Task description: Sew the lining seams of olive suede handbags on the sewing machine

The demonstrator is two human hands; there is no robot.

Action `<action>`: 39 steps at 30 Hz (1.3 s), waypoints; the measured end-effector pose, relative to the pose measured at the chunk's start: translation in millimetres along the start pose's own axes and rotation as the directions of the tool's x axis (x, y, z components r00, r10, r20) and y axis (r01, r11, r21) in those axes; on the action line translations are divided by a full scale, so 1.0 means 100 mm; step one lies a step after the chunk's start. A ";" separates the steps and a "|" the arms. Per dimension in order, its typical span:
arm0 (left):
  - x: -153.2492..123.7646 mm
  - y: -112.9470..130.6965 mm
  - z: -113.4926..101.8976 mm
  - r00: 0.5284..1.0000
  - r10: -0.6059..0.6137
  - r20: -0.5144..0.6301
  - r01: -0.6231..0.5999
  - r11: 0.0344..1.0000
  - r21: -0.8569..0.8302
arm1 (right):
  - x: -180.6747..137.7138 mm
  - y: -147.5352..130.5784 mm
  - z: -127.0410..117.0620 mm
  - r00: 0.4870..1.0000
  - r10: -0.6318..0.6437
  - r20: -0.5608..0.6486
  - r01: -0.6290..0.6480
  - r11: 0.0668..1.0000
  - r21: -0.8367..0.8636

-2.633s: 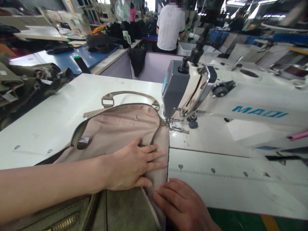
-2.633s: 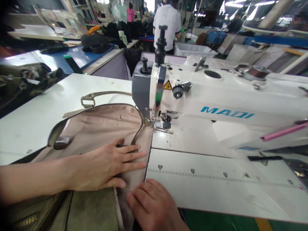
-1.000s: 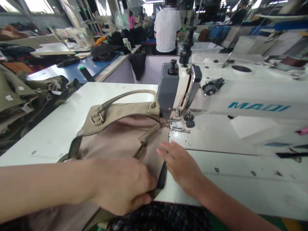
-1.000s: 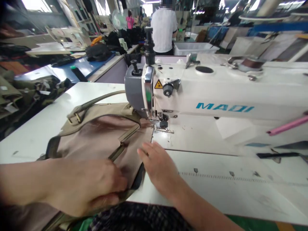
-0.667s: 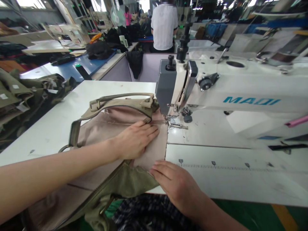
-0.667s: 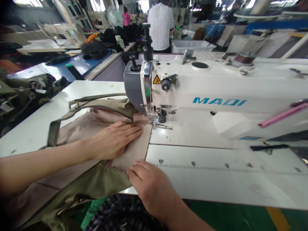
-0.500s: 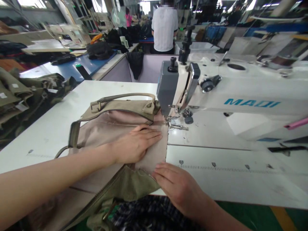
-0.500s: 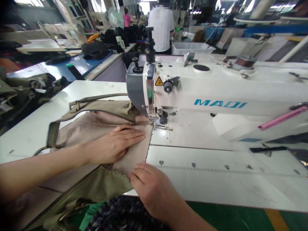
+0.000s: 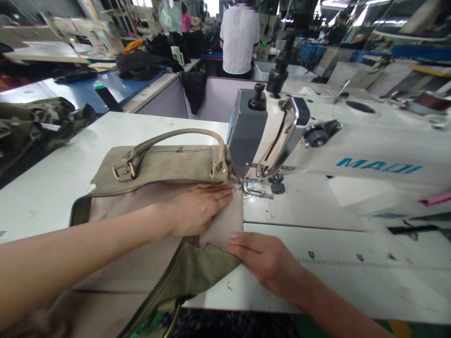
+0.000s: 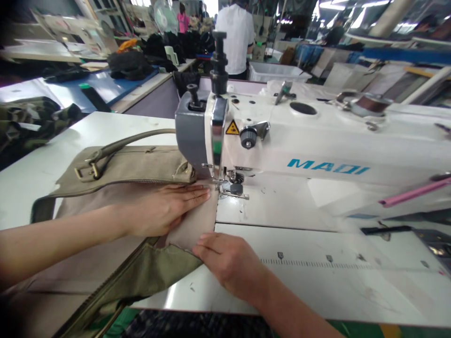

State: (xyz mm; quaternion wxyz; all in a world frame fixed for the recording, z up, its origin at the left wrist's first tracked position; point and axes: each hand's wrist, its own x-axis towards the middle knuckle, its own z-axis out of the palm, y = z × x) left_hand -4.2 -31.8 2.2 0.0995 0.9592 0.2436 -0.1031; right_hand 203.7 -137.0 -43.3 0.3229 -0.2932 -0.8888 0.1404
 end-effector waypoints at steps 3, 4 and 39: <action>0.09 -0.15 0.04 1.000 0.000 0.010 0.001 0.999 -0.050 | 0.04 0.14 0.01 0.999 0.005 -0.038 -0.004 1.000 0.010; 0.13 -0.22 0.05 1.000 0.007 0.010 -0.007 0.997 -0.079 | 0.05 0.18 0.01 0.999 0.006 -0.044 -0.006 1.000 0.015; -0.75 0.69 0.23 0.962 0.187 -0.196 -0.183 0.982 0.041 | -0.16 -0.47 0.18 0.977 0.189 -0.095 -0.181 0.980 0.085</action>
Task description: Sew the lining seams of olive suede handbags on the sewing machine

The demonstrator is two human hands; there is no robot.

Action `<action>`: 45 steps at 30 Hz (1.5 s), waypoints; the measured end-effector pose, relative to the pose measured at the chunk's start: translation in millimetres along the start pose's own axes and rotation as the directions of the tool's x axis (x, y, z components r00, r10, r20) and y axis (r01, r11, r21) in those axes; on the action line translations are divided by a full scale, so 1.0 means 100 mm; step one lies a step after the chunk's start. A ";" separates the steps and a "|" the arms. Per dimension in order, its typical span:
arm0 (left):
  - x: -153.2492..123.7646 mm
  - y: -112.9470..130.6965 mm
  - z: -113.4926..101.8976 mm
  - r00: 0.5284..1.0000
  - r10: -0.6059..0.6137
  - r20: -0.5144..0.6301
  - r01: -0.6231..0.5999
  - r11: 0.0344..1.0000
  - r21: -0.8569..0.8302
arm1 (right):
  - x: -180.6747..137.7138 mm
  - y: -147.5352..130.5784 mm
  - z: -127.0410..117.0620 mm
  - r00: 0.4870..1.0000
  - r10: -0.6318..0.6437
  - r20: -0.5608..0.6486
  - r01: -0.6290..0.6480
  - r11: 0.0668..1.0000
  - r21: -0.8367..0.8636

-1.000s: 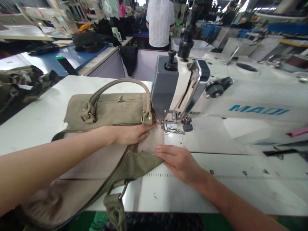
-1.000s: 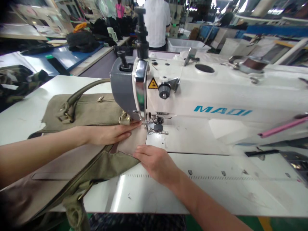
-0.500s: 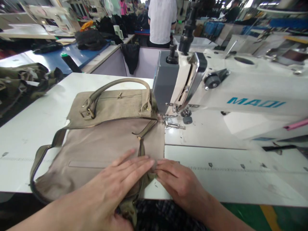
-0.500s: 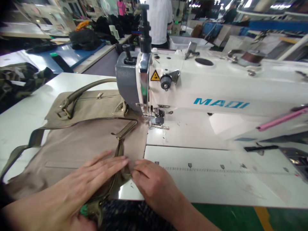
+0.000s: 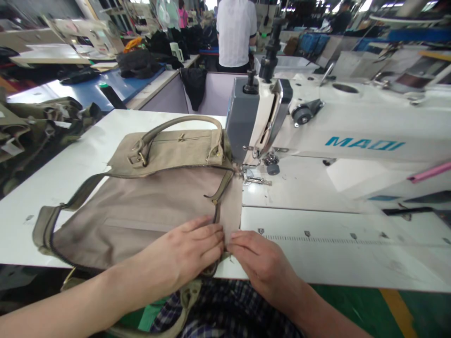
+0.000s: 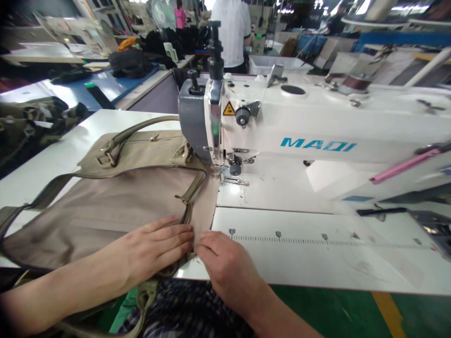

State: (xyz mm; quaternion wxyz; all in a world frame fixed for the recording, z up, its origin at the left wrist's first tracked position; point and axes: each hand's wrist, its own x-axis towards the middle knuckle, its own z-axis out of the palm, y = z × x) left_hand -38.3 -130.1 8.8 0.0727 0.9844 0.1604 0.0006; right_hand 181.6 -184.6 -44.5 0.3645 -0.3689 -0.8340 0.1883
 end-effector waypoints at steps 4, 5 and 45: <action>-0.03 -0.02 -0.05 0.993 -0.061 0.097 0.072 0.990 -0.124 | -0.01 -0.01 -0.01 1.000 0.005 -0.014 -0.004 0.999 0.035; -0.03 -0.03 -0.06 0.993 -0.059 0.104 0.073 0.987 -0.141 | 0.00 -0.01 -0.03 1.000 0.011 -0.013 -0.011 0.998 0.061; -0.05 -0.02 0.11 0.964 -0.263 0.025 0.265 0.962 -0.068 | 0.37 0.41 -0.15 0.995 0.083 -0.054 -0.096 0.950 -0.297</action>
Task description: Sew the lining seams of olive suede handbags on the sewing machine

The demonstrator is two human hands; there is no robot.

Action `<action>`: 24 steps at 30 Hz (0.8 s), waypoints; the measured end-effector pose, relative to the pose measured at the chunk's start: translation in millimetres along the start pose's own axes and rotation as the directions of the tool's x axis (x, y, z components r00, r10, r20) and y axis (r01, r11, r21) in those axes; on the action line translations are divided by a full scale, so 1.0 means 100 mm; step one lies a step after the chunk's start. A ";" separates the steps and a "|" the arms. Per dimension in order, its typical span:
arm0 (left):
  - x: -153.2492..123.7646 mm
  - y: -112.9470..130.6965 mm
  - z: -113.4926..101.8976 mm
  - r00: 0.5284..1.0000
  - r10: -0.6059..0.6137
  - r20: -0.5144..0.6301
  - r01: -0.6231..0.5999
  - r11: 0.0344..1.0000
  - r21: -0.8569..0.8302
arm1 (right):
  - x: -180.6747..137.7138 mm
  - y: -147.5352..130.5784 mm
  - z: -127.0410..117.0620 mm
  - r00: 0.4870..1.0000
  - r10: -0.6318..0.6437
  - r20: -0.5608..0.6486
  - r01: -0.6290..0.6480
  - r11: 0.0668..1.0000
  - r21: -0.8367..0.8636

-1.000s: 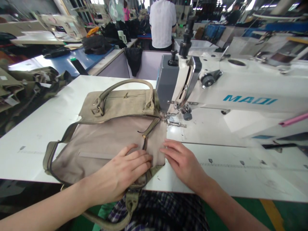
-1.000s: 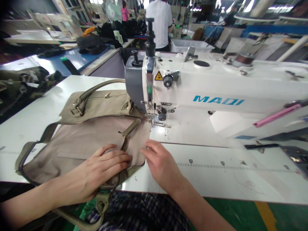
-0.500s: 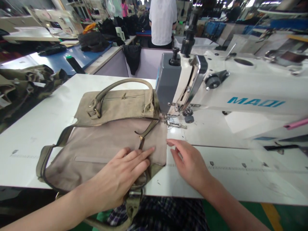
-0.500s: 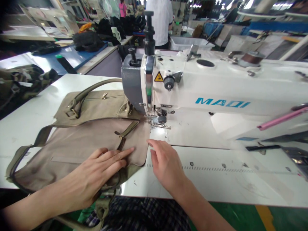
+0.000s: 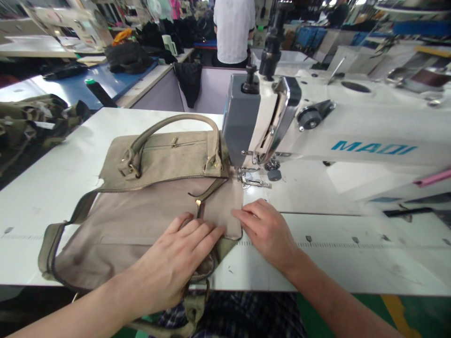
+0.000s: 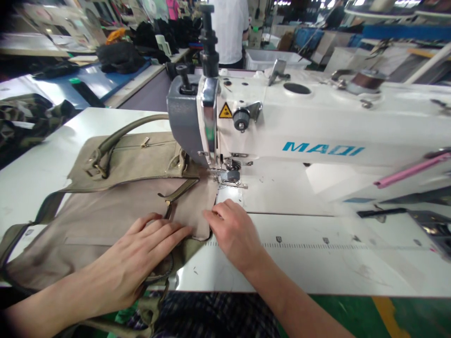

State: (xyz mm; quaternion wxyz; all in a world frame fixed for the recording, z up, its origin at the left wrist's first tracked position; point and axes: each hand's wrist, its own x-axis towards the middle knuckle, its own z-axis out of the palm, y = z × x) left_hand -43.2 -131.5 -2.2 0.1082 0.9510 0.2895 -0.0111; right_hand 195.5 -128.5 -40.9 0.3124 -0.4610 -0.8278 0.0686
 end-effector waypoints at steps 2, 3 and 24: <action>0.00 0.00 0.00 1.000 0.003 -0.014 -0.003 1.000 0.013 | 0.04 0.02 0.02 0.997 -0.072 0.012 0.073 0.996 -0.047; 0.01 0.00 0.00 1.000 0.013 -0.018 -0.012 1.000 0.021 | 0.05 0.02 0.03 0.995 -0.101 0.004 0.101 0.995 -0.026; 0.16 -0.05 -0.03 0.987 0.133 0.087 -0.134 0.991 0.009 | 0.05 0.14 0.07 0.988 -0.152 -0.029 0.154 0.974 0.163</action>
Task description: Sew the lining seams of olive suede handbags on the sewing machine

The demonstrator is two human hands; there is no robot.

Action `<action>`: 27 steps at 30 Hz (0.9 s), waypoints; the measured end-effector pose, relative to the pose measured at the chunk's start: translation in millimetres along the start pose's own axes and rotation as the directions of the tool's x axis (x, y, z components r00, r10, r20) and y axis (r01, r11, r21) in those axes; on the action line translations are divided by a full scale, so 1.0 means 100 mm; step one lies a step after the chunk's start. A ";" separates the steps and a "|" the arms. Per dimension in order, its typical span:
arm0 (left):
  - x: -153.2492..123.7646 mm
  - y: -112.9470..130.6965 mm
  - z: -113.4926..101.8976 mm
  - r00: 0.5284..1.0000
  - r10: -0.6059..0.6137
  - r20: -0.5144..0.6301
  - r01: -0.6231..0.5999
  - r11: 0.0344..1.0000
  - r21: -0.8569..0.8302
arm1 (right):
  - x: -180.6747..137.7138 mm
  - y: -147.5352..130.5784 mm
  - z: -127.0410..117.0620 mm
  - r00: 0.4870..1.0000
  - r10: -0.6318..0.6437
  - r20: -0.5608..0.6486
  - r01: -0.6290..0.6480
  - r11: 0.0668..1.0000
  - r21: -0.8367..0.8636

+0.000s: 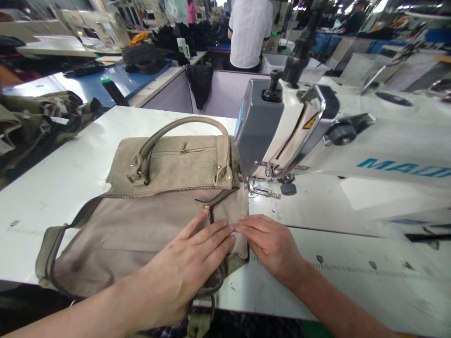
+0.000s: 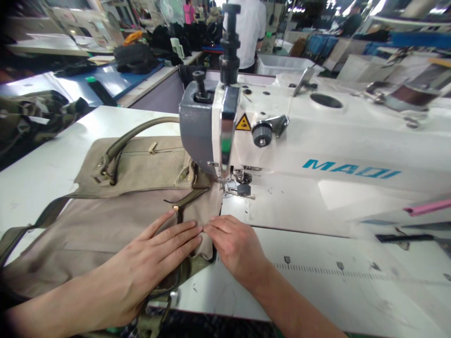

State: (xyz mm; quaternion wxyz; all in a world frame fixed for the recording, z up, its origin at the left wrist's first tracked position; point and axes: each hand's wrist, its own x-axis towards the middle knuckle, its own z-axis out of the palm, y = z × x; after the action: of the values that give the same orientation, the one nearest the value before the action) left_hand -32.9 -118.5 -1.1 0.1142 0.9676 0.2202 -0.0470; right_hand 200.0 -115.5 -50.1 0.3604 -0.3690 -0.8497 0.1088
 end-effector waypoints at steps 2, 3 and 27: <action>0.04 -0.02 0.00 1.000 0.004 -0.030 -0.004 1.000 0.014 | 0.02 0.07 -0.02 1.000 -0.003 -0.002 0.003 1.000 0.014; 0.06 -0.03 0.01 0.999 0.007 -0.051 -0.006 1.000 0.021 | 0.03 0.10 -0.03 1.000 -0.003 -0.004 0.003 1.000 0.016; 0.26 -0.43 0.01 0.948 0.270 -0.169 -0.236 0.951 0.198 | -0.10 -0.12 0.01 0.998 0.064 -0.030 -0.065 0.996 -0.065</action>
State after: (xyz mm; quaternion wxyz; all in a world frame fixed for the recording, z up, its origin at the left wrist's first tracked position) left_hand -28.2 -70.3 -14.4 0.0116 0.9941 0.0989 0.0435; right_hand 197.7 -131.0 -50.8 0.3564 -0.4094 -0.8353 0.0872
